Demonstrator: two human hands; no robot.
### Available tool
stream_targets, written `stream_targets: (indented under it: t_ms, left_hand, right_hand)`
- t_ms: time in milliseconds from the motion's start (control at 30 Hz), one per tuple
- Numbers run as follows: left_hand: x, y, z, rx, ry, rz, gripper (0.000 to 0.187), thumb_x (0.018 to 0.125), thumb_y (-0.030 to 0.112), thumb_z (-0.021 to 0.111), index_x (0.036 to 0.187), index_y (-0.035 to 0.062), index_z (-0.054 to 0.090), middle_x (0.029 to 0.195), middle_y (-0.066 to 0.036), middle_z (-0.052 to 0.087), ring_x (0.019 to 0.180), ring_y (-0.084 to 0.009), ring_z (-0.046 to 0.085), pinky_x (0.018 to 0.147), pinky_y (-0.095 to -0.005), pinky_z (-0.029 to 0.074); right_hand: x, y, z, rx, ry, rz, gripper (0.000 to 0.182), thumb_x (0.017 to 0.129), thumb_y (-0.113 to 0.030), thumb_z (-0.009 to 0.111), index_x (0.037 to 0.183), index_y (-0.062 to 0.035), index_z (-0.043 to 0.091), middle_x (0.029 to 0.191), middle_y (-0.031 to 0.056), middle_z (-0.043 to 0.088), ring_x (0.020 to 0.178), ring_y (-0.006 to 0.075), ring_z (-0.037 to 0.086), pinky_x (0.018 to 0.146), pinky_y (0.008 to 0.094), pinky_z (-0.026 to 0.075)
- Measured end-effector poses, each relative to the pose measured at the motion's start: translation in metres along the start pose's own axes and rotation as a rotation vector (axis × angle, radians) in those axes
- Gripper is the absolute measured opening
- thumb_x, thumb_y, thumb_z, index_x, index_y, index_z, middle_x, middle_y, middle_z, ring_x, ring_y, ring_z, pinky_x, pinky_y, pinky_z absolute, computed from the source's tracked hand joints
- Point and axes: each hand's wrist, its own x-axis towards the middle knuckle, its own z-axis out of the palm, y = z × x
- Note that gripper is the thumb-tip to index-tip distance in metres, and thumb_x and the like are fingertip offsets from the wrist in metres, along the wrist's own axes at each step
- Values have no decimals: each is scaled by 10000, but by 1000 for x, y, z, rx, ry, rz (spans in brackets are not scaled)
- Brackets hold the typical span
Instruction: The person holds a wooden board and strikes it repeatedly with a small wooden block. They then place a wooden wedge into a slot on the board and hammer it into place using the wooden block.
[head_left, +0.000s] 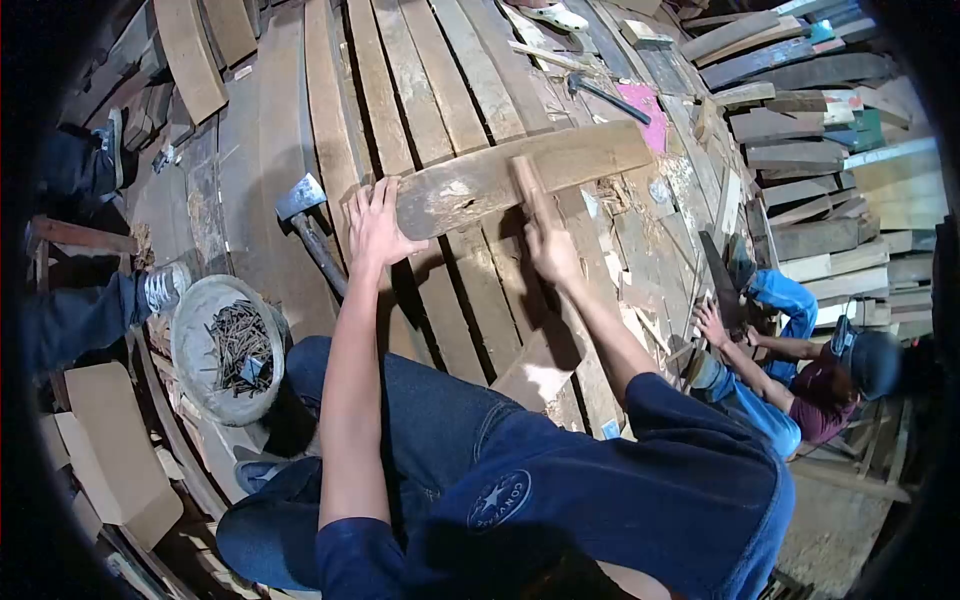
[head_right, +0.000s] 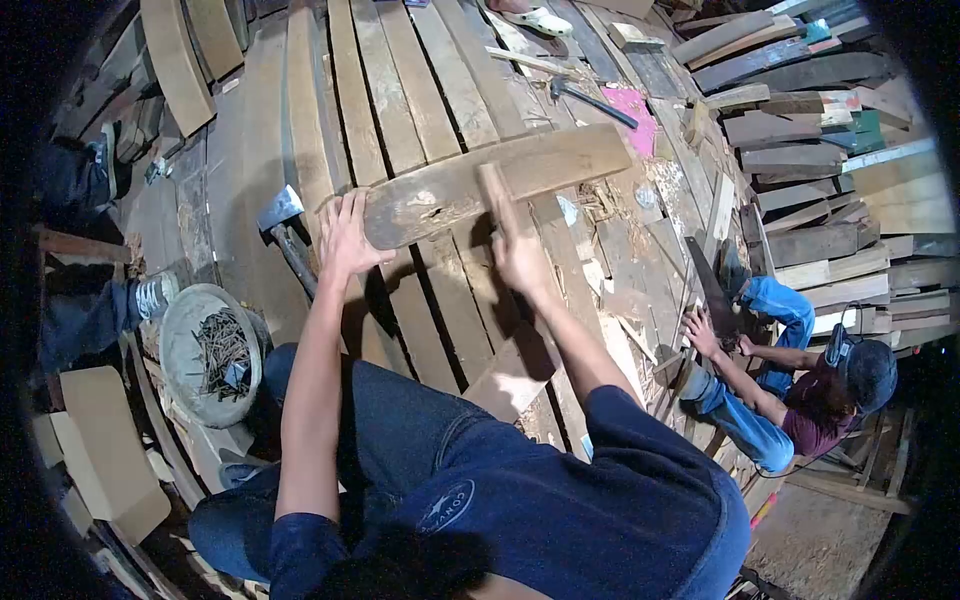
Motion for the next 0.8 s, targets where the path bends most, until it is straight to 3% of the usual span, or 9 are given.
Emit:
stream_targets:
  t_ms: [33,167,200,333,400,500,567,700,800]
  left_hand:
    - [-1,1,-1,-10,-5,-7,1167,470,379,944,1468,93,411,1435,-113,488,1324,-380,436,1175,-537,317]
    - [-5,5,-4,-9,5,-7,1174,473,391,946,1472,85,410,1435,-121,488,1312,-381,437,1169,-542,311]
    - [-6,5,-3,-1,8,-4,1176,476,393,945,1474,79,409,1435,-125,488,1312,-383,435,1168,-544,308]
    - [-10,5,0,-10,20,6,1189,477,430,932,1475,42,415,1438,-149,485,1310,-391,427,1160,-549,301]
    - [-8,4,-3,9,33,4,1195,469,443,926,1473,38,420,1445,-155,478,1310,-396,422,1162,-548,299]
    - [-8,2,-4,-51,-10,-2,1191,470,429,926,1474,41,419,1448,-153,477,1325,-397,415,1169,-545,295]
    - [-8,2,-2,-29,-3,-8,1189,470,421,928,1477,48,416,1445,-152,478,1332,-396,415,1169,-556,290]
    - [-11,2,4,-34,23,5,1210,476,427,933,1497,67,394,1452,-155,478,1348,-423,411,1171,-583,284]
    - [-14,-2,8,-20,24,-15,1218,481,430,931,1509,73,383,1470,-155,467,1371,-431,395,1163,-592,300]
  right_hand:
    - [-10,-6,7,46,-37,-172,801,960,-183,582,1637,-218,155,820,308,689,704,508,671,655,567,565]
    - [10,23,-23,-35,-76,8,735,981,-273,565,1623,-307,208,833,328,682,758,524,674,705,589,556]
    - [23,32,-31,-75,-143,237,733,986,-280,566,1623,-305,204,829,329,681,751,522,676,686,588,556]
    - [16,6,-6,-62,-5,255,770,968,-171,543,1633,-237,161,872,352,677,799,513,679,714,581,553]
    - [-9,-23,1,112,-66,-112,780,955,-171,551,1633,-271,180,1027,341,682,902,504,676,814,569,557]
    - [-12,1,-12,-62,-225,-190,777,958,-210,562,1632,-304,189,1077,334,681,908,494,684,825,575,562]
    - [11,28,-16,-108,-176,10,788,983,-248,560,1636,-297,122,833,333,686,727,503,682,665,583,571]
    - [32,11,-23,7,-70,212,667,1023,-221,513,1623,-238,223,777,313,671,668,505,657,591,570,523]
    - [-3,-26,2,58,-100,-132,769,936,-143,544,1627,-217,217,793,330,665,661,515,637,654,582,548]
